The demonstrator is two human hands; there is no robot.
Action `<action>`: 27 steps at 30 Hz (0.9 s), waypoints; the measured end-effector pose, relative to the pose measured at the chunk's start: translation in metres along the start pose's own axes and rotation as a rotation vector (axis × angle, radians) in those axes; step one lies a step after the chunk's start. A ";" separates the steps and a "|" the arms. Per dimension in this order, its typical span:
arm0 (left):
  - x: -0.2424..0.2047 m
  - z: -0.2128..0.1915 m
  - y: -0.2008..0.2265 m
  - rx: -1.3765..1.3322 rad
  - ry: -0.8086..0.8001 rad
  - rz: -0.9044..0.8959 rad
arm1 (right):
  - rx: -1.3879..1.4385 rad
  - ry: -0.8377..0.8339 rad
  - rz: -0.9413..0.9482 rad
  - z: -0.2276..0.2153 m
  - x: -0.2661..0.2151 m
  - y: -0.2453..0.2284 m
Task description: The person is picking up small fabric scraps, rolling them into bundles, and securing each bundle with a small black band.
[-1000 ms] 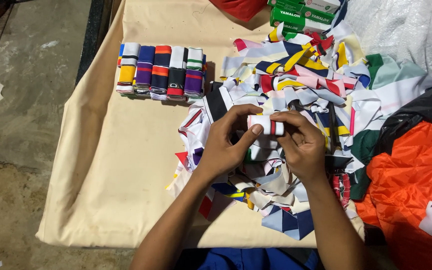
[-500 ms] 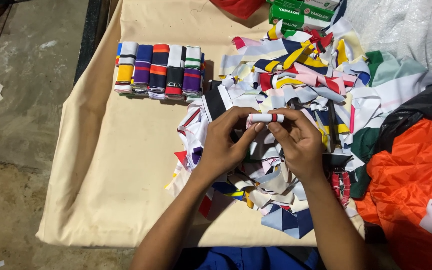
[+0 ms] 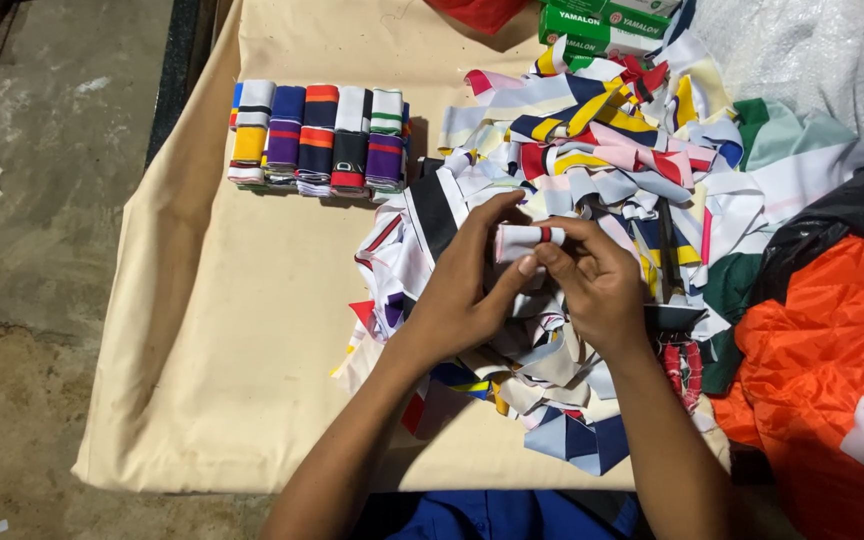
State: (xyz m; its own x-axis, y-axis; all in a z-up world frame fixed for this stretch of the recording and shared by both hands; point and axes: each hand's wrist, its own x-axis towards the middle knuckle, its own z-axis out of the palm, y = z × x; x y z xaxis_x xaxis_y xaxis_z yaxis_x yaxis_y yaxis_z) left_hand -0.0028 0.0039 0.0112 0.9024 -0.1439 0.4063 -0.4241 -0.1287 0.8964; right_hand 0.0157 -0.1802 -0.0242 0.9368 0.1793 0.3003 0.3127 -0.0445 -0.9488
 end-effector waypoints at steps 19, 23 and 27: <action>-0.004 0.001 -0.016 -0.227 0.073 -0.090 | 0.046 -0.060 -0.103 -0.016 0.004 0.005; -0.004 0.003 -0.021 -0.159 0.166 -0.108 | 0.126 -0.067 -0.053 -0.005 0.003 -0.003; 0.001 0.004 -0.010 -0.136 0.192 -0.112 | 0.069 0.013 -0.040 0.000 0.006 0.001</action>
State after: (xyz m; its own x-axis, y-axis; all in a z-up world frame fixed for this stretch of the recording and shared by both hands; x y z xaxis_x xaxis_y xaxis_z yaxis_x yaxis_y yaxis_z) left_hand 0.0021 0.0015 0.0018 0.9465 0.0547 0.3181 -0.3187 0.0016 0.9479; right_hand 0.0211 -0.1789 -0.0230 0.9258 0.1667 0.3394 0.3392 0.0304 -0.9402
